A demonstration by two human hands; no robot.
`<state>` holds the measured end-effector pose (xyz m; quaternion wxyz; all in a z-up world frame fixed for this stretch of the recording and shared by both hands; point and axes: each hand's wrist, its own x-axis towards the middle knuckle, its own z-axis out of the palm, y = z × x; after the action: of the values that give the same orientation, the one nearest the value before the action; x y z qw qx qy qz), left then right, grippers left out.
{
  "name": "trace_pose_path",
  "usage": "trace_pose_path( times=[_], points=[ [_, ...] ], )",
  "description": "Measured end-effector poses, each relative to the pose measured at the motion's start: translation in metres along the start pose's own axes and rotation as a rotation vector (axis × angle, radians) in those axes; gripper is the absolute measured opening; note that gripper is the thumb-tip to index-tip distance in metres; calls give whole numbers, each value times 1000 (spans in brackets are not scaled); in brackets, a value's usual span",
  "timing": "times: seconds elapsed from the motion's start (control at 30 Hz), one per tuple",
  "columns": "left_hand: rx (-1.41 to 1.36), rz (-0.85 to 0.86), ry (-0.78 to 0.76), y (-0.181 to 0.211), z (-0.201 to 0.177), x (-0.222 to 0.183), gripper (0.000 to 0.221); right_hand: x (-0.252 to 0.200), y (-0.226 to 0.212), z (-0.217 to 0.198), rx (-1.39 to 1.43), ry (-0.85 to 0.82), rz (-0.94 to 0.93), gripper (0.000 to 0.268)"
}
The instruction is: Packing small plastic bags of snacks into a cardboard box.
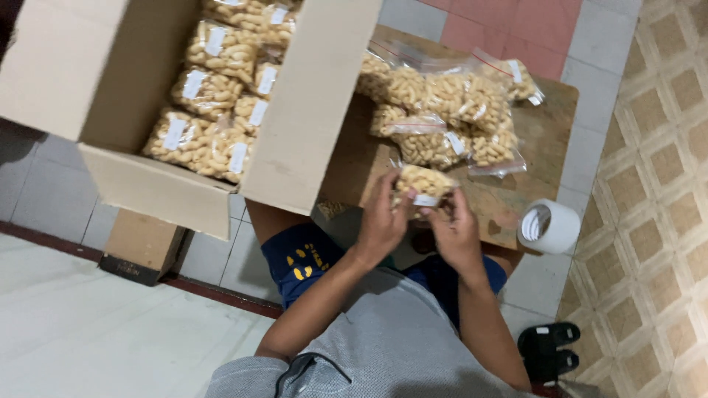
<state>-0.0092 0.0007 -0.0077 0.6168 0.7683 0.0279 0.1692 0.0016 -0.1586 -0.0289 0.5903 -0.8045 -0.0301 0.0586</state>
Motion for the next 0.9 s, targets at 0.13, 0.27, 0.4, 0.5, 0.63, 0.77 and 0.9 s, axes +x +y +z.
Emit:
trace_pose_path(
  times=[0.13,0.27,0.4,0.5,0.63,0.77,0.9],
  points=[
    [9,61,-191,15,-7,1,56,17,3,-23,-221,77,-90,60],
    [-29,185,-320,29,-27,3,56,34,5,-55,-312,169,-88,45],
    [-6,302,-273,60,-71,17,49,44,-33,-67,-469,185,-135,46],
    [91,437,-283,80,-113,27,47,57,-49,-75,-610,178,-109,42],
    [155,500,-84,111,-171,38,37,77,-83,-75,-749,101,-299,38],
    [410,487,179,104,-220,43,35,99,-130,-61,-833,-8,-497,42],
    [602,458,312,84,-246,54,34,121,-178,-38,-886,-84,-700,48]
  ],
)
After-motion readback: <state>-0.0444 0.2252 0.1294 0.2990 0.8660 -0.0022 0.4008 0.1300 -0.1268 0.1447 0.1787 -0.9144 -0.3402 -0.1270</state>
